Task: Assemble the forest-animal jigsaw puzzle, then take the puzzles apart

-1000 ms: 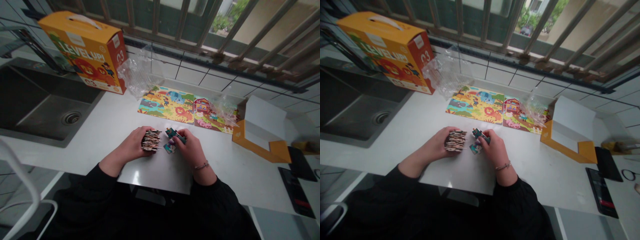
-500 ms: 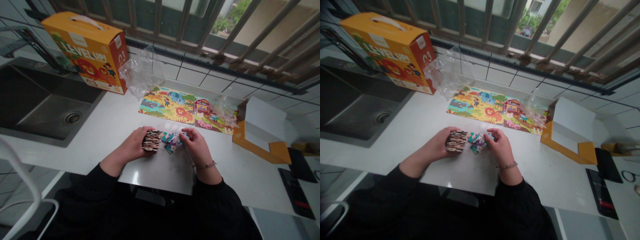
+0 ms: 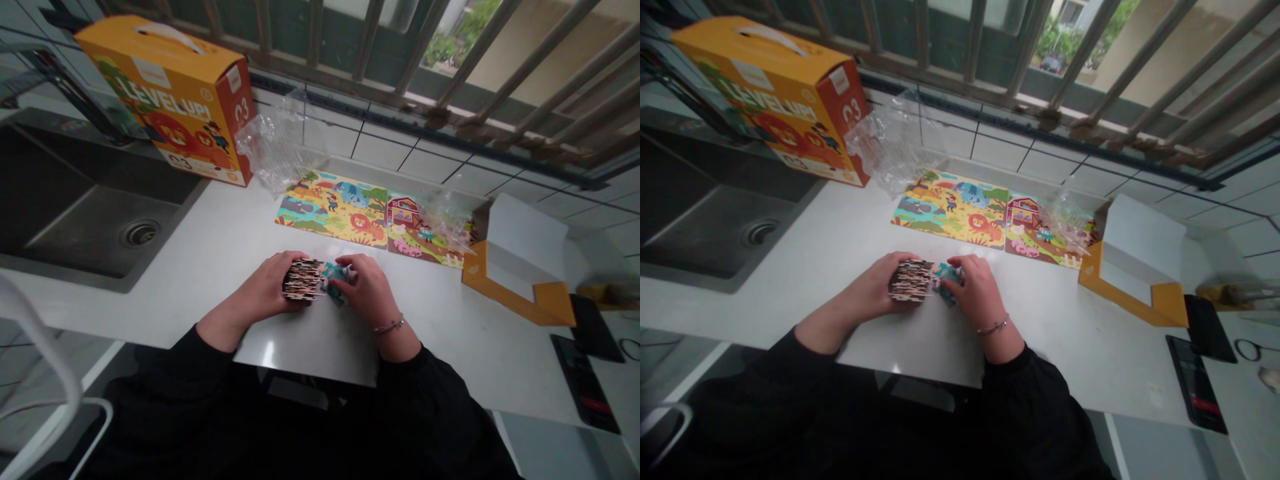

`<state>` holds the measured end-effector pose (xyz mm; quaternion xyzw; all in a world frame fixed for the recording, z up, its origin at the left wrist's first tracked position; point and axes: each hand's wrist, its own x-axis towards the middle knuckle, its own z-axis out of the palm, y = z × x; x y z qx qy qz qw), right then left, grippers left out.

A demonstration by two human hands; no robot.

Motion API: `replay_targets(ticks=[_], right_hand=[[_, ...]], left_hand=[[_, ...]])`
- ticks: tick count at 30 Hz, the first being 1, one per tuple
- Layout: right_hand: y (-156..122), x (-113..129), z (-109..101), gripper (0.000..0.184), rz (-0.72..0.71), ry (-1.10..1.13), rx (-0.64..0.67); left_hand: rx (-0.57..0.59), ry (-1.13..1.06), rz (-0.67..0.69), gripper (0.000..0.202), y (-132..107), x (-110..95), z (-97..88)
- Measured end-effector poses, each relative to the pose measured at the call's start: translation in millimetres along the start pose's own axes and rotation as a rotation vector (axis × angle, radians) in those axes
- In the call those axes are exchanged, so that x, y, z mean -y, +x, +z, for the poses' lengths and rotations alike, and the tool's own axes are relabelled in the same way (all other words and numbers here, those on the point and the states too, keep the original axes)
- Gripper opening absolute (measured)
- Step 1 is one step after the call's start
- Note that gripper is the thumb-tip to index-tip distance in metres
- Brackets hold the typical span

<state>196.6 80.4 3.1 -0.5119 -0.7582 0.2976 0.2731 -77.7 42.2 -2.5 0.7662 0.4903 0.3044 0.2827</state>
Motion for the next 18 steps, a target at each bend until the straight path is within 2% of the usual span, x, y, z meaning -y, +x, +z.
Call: replay_targets(ticks=[2, 4, 7, 10, 15, 18], right_hand=[[1, 0, 2, 0.041, -0.052, -0.178, -0.021], [0, 0, 2, 0.049, -0.067, -0.266, -0.006], [-2, 1, 5, 0.053, -0.091, -0.280, 0.089], [1, 6, 6, 0.048, -0.054, -0.265, 0.128], [13, 8, -11, 0.020, 0.133, -0.092, 0.152], [12, 2, -30, 0.030, 0.267, 0.126, 0.144]], left_hand=[[-0.001, -0.002, -0.001, 0.080, 0, -1, 0.0], [0.001, -0.009, -0.003, 0.080, 0, -1, 0.1], [0.007, -0.008, -0.013, 0.081, 0, -1, 0.3], [0.001, -0.004, -0.017, 0.082, 0, -1, 0.6], [-0.015, -0.014, -0.006, 0.080, 0, -1, 1.2], [-0.019, -0.018, 0.004, 0.079, 0, -2, 0.8]])
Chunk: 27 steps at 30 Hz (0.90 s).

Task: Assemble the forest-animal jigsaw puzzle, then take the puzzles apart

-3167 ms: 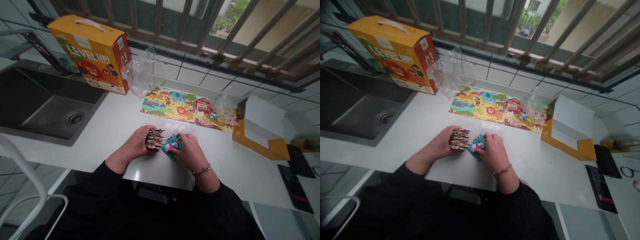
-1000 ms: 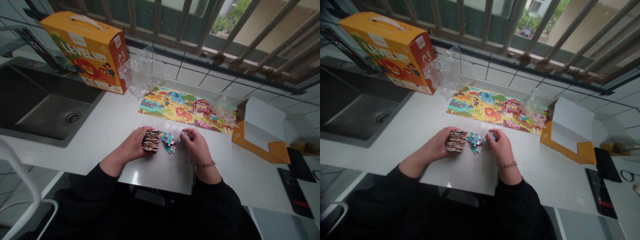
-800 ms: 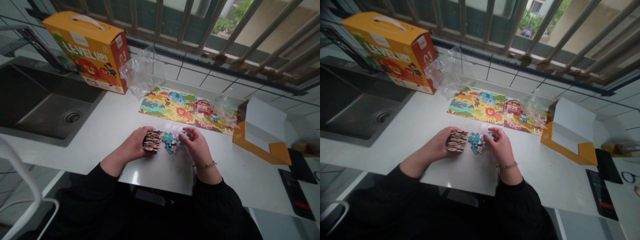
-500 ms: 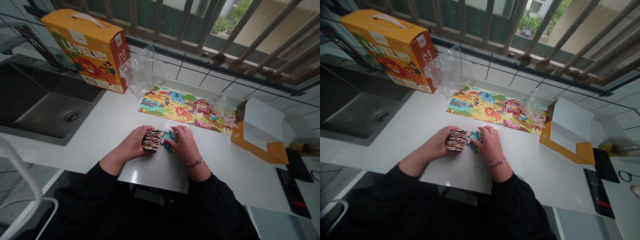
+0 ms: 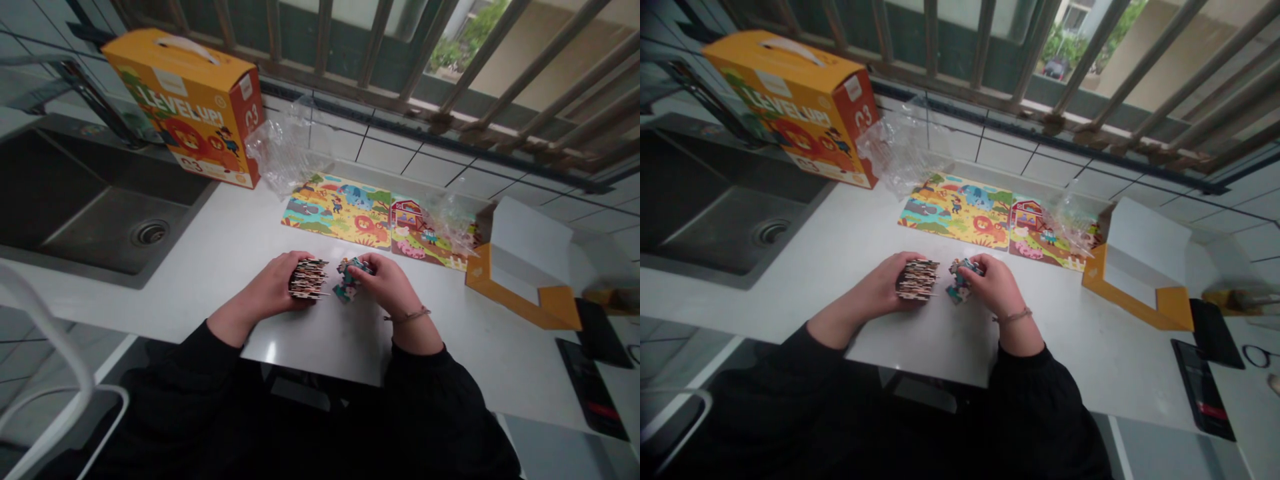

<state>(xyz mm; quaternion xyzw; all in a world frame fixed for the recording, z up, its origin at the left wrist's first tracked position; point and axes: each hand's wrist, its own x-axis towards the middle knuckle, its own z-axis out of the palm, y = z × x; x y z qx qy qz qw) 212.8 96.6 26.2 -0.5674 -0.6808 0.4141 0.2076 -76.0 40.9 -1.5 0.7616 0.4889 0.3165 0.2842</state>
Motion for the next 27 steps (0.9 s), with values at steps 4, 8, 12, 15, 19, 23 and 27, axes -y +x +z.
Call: replay_targets(ticks=[4, 8, 12, 15, 19, 23, 27], right_hand=[[-17, -3, -6, 0.038, 0.067, 0.124, 0.093], [-41, 4, 18, 0.047, 0.086, -0.256, -0.022], [-50, 10, 31, 0.034, 0.021, -0.425, -0.097], [-46, 9, 27, 0.035, 0.018, -0.432, -0.076], [-41, 6, 18, 0.036, 0.065, -0.350, 0.024], [-32, 3, 12, 0.046, 0.045, -0.243, 0.022], [-7, 5, 14, 0.029, -0.165, -0.168, -0.156]], left_hand=[[0.006, 0.000, 0.004, 0.078, 0, -1, -1.1], [0.025, 0.020, 0.002, 0.078, -1, -3, -1.9], [0.040, 0.028, 0.033, 0.077, -1, -4, -2.4], [0.045, 0.028, 0.042, 0.075, -2, -4, -2.5], [0.057, 0.037, 0.022, 0.074, -2, -3, -2.3], [0.059, 0.049, 0.044, 0.076, -2, -2, -2.2], [0.083, 0.035, 0.088, 0.070, -2, -4, -4.1]])
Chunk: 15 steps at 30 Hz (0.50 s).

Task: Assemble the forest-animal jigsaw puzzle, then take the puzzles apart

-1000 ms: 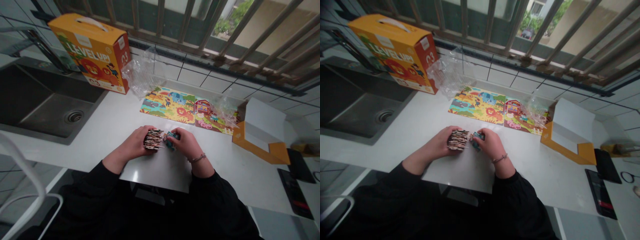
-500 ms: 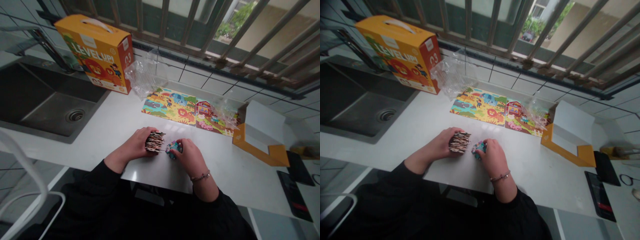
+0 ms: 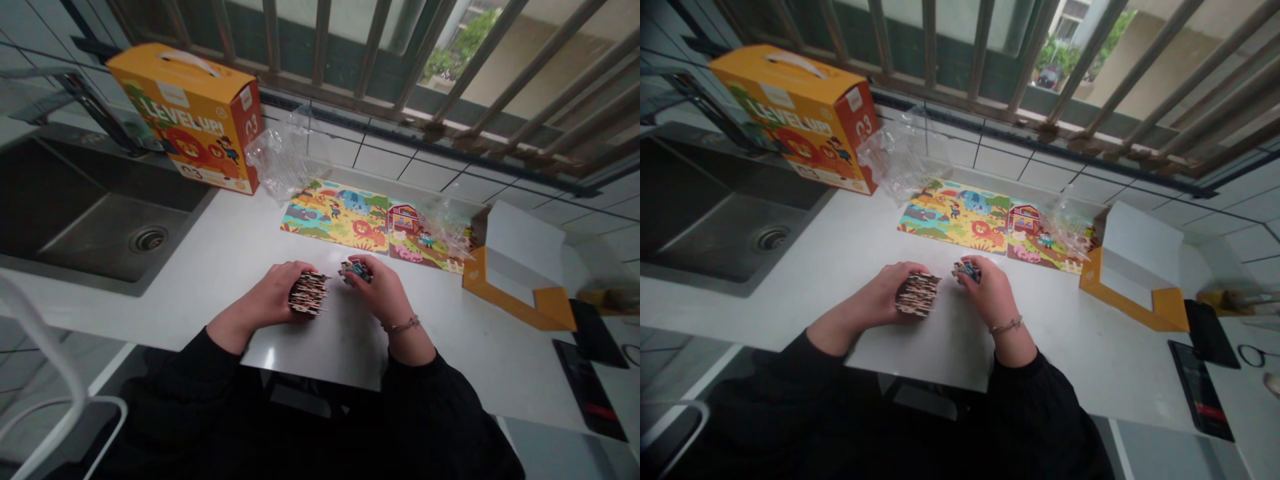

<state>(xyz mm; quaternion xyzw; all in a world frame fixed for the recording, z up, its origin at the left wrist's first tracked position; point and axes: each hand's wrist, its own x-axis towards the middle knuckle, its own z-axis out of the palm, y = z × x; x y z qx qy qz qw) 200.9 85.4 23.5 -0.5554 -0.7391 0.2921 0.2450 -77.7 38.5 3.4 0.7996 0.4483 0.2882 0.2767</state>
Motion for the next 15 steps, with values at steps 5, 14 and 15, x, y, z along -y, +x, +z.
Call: replay_targets(ticks=[5, 14, 15], right_hand=[[23, 9, 30, 0.018, -0.304, 0.175, 0.067], [9, 26, 47, 0.055, -0.397, 0.335, 0.168], [9, 27, 48, 0.057, -0.402, 0.328, 0.171]], left_hand=[[-0.020, -0.023, 0.086, 0.075, 2, 1, 0.0], [-0.165, -0.107, 0.031, 0.118, -5, 6, 13.0], [-0.153, -0.108, 0.008, 0.126, -5, 6, 13.0]])
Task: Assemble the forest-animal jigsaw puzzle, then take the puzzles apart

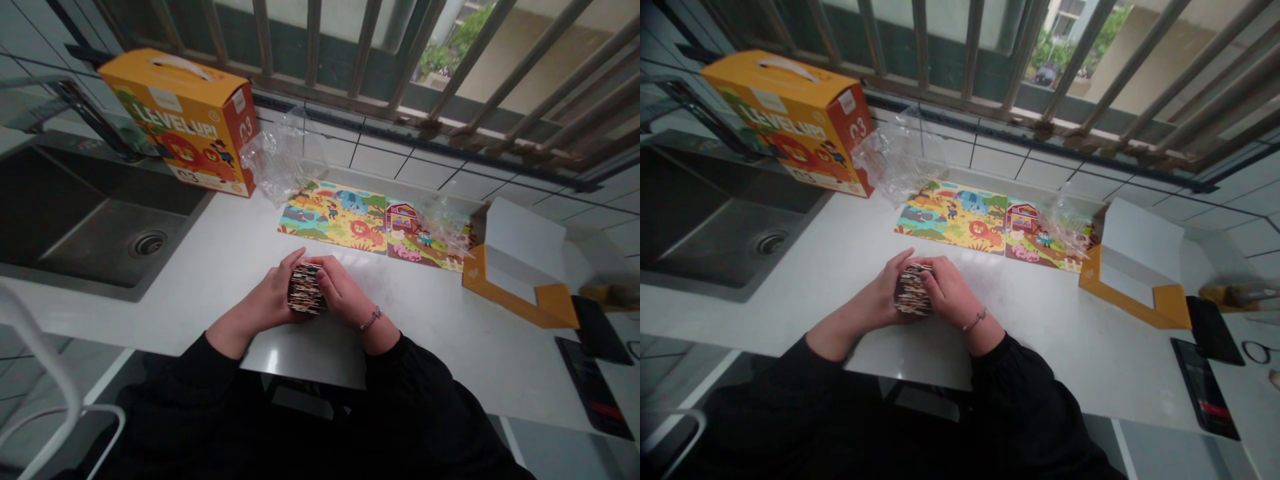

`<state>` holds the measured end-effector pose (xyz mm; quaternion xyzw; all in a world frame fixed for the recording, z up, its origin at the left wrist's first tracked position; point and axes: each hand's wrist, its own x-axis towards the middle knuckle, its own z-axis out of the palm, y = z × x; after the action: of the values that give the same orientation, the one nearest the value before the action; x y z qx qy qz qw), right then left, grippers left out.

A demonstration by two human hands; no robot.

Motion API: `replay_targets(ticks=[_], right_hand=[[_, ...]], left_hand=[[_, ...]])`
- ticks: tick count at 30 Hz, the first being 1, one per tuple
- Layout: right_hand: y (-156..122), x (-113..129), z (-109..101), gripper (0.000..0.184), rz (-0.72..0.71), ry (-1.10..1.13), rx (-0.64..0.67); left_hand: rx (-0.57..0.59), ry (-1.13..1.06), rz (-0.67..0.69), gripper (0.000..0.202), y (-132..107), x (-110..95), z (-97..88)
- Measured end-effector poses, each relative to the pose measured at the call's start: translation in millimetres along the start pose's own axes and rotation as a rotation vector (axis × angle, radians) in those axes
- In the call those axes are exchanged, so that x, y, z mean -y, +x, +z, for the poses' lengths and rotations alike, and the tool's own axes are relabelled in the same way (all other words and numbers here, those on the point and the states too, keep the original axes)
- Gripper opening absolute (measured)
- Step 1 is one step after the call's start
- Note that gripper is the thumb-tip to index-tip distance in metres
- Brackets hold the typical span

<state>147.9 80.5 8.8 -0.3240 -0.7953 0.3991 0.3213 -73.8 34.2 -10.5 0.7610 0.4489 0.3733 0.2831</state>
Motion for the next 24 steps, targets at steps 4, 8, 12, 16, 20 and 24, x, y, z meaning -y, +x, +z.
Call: replay_targets(ticks=[4, 8, 12, 16, 20, 24], right_hand=[[-3, -4, -2, 0.064, -0.012, -0.022, 0.022], [-8, -11, -10, 0.096, -0.057, -0.044, 0.064], [-10, -15, -8, 0.121, -0.153, -0.064, 0.111], [-9, -19, -1, 0.119, -0.169, -0.090, 0.104], [-7, -20, -4, 0.110, -0.109, -0.067, 0.112], [-7, -21, -5, 0.107, -0.129, -0.083, 0.113]], left_hand=[[0.041, 0.037, -0.058, 0.127, 2, -2, -1.2], [0.034, 0.061, -0.039, 0.111, 5, -1, -1.2], [0.040, 0.008, -0.015, 0.120, 5, 3, 0.9], [0.042, 0.004, 0.049, 0.129, 3, 6, 3.1], [0.111, 0.010, 0.095, 0.138, 2, 5, 3.0], [0.207, -0.096, 0.036, 0.165, 1, 0, 4.8]])
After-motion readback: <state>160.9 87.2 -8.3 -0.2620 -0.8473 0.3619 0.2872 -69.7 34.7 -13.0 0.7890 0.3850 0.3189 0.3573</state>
